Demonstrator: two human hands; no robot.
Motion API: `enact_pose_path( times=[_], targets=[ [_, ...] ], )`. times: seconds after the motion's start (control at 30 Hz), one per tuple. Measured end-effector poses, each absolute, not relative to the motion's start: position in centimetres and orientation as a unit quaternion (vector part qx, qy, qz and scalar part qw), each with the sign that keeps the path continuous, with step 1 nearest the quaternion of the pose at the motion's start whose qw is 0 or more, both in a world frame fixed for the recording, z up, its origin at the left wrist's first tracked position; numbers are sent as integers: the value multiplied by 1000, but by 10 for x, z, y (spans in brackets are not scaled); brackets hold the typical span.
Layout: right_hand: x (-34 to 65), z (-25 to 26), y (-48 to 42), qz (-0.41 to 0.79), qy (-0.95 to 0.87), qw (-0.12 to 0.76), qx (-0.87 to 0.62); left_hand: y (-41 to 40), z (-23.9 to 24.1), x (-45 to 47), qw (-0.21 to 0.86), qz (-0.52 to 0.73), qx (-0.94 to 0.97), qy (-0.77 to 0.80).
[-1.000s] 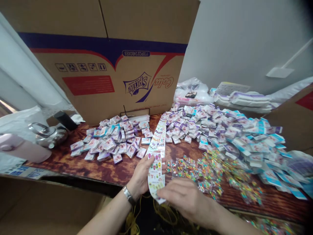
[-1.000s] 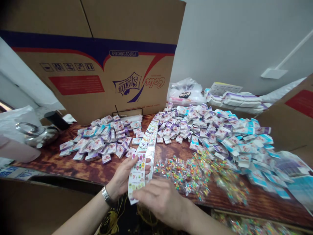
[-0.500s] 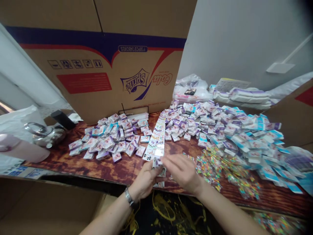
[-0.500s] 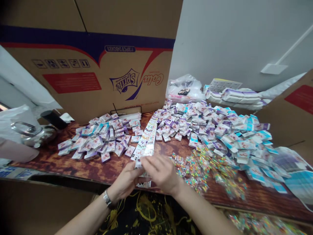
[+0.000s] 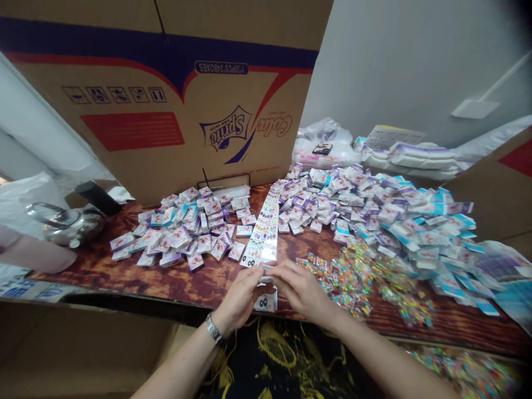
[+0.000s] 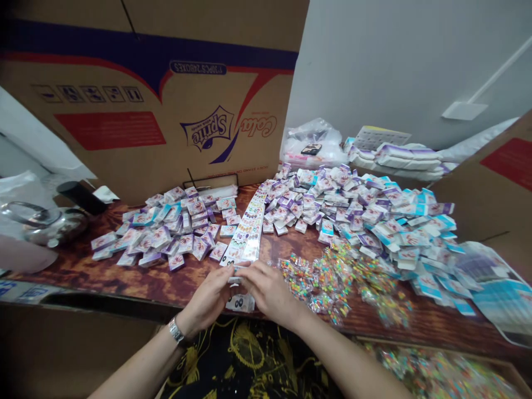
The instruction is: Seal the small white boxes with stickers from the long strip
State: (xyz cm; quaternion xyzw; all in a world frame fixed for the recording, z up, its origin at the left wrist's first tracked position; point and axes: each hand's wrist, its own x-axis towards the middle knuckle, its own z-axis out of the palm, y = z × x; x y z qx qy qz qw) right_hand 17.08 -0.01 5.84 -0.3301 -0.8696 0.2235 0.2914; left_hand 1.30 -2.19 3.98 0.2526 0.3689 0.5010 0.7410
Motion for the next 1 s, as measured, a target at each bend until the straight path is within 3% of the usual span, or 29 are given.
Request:
enact_pose_path(
  times=[0.17,0.4,0.77,0.9,1.0],
  targets=[
    [171,58,2,326,-798,316,-397,-26,40,7,726,475,333,371],
    [169,49,-3,336,-786,299,-425,-29,30,-1,593,434,468,490],
    [198,32,12,322,-817,273,-393,-25,11,11,420,381,633,527],
    [231,30,63,265,-812,199,-479,-12,19,8,273,385,708,525],
    [240,17,83,291,-826,127,-466,0,9,0,116,306,803,498]
  ],
)
